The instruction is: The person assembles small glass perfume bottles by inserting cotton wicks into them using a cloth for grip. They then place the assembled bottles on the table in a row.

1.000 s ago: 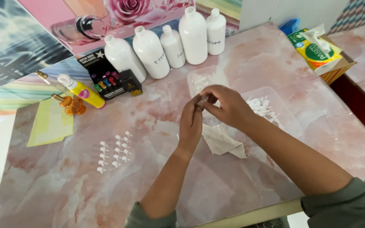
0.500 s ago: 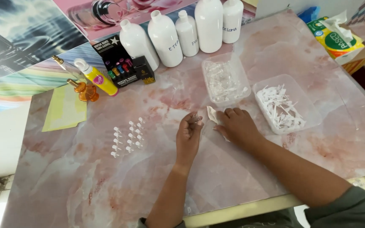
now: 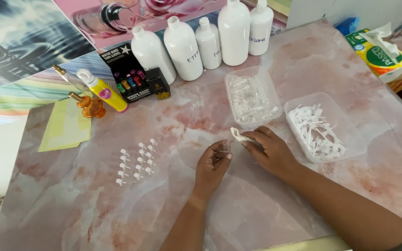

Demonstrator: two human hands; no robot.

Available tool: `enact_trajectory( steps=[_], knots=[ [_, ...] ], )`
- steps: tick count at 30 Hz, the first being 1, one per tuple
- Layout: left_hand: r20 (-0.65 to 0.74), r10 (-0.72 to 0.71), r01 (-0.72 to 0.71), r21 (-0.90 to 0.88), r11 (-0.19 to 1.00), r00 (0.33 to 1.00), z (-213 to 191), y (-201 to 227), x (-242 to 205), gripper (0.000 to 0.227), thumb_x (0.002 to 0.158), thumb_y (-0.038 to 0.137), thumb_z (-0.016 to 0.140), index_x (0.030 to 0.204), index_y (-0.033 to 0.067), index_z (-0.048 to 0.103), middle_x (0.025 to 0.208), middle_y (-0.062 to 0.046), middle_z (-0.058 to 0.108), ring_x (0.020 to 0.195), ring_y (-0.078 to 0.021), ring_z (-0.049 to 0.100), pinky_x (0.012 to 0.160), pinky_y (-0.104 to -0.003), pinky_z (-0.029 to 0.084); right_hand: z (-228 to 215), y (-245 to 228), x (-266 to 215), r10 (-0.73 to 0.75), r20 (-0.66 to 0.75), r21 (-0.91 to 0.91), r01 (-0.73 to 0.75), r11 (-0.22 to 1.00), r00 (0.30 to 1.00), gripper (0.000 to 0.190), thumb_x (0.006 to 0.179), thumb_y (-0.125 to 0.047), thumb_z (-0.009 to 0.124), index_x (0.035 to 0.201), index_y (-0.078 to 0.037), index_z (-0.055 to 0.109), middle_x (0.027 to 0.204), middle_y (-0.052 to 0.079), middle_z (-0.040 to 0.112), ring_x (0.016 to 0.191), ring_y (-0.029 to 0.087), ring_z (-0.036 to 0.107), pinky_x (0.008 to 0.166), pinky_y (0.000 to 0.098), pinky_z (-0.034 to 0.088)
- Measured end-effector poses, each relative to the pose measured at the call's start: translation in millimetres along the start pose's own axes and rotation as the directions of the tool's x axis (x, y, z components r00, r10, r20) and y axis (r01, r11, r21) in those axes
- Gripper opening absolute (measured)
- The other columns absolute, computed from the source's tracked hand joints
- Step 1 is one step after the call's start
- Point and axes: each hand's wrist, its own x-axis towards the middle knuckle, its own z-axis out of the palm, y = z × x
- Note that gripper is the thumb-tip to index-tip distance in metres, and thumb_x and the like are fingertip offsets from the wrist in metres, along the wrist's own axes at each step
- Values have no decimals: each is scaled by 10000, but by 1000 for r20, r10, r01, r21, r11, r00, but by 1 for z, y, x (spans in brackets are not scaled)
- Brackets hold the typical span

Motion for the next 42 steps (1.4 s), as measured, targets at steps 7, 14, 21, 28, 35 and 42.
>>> enact_trajectory(
  steps=[7, 14, 21, 28, 35, 42],
  knots=[
    [-69, -32, 32, 8, 999, 997, -11, 13, 0, 409, 933, 27, 711, 1335, 27, 641, 1059, -82, 652, 911, -137, 618, 863, -303, 613, 5, 10, 6, -231, 64, -255, 240, 937, 971, 257, 975, -244, 652, 1220, -195, 712, 991, 87, 684, 827, 335, 718, 688, 444, 596],
    [-195, 120, -126, -20, 992, 974, -22, 15, 3, 379, 952, 39, 693, 1312, 24, 574, 1077, -86, 629, 972, -146, 623, 892, -307, 600, 41, -16, -1, -611, 162, -378, 621, 687, 775, 229, 980, -268, 618, 1187, -212, 697, 1331, 110, 663, 1287, 354, 603, 1095, 601, 403],
    [-158, 100, -113, -77, 991, 982, -25, 21, 1, 328, 987, 77, 657, 1303, 26, 585, 1054, -39, 573, 988, -123, 595, 920, -316, 588, 45, -1, -8, -533, 397, -356, 661, 661, 747, 172, 947, -162, 642, 1083, -140, 746, 1130, 61, 732, 1273, 297, 598, 1179, 610, 325],
    [-127, 42, -54, -94, 994, 991, -23, 30, -4, 358, 959, 78, 699, 1306, 30, 626, 1056, -42, 604, 974, -104, 593, 917, -279, 563, 43, -2, -12, -548, 400, -402, 678, 615, 734, 185, 1035, -178, 520, 1122, -152, 682, 1146, 57, 662, 1309, 265, 543, 1183, 564, 309],
    [-42, -31, 30, -26, 999, 999, -19, 21, -5, 368, 902, 52, 764, 1262, 44, 691, 1023, -48, 656, 935, -115, 621, 882, -267, 577, 6, -6, -5, 117, -17, 627, -80, 775, 993, 110, 1085, -98, 445, 1129, -32, 520, 947, 161, 638, 750, 222, 600, 682, 334, 479],
    [105, -97, 81, 151, 985, 990, -3, 40, -10, 360, 862, 73, 813, 1216, 82, 748, 1004, -76, 715, 942, -145, 677, 914, -314, 598, -15, -21, 11, 421, 42, 833, -265, 487, 906, 295, 1016, 27, 533, 1305, -12, 487, 826, 170, 645, 566, 189, 624, 495, 311, 555]
  ],
)
